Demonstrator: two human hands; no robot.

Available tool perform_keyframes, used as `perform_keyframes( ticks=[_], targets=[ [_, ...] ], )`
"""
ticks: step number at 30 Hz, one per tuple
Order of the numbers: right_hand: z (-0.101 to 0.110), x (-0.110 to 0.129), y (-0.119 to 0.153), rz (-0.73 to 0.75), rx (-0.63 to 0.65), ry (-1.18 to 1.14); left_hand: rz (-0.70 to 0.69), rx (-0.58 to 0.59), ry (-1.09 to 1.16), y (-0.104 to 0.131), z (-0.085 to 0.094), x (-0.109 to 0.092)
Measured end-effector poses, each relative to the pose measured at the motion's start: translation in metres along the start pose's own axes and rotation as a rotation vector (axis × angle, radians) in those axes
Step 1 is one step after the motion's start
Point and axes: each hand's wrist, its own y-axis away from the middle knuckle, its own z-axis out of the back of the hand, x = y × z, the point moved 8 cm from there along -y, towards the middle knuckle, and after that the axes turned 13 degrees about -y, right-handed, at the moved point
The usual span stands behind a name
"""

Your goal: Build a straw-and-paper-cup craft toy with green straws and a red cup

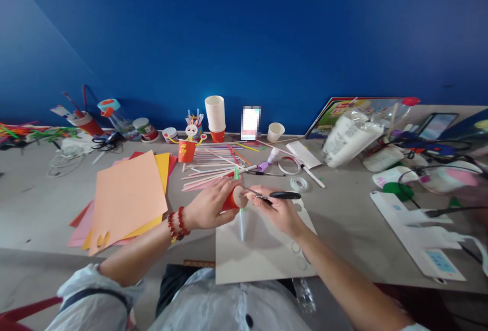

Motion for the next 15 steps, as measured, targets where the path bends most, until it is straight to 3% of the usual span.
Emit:
perform_keyframes(
  ticks=[4, 8, 11, 15],
  targets=[
    [-0.005, -0.018, 0.007, -0.157, -0.066, -0.155, -0.039, -0.155, -0.122, 0.005, 0.003, -0.004],
    [-0.01, -0.015, 0.01, -0.146, -0.056, -0.19, 0.017, -0.277, -0.172, 0.01, 0.005, 0.0],
    [-0.01, -0.003, 0.009, -0.061, -0.034, -0.113, 0.04, -0.228, -0.141, 0.011, 0.005, -0.001],
    [-0.008, 0.008, 0.009, 0.027, -0.026, -0.025, -0.037, -0.113, -0.073, 0.008, 0.004, -0.011]
  ],
)
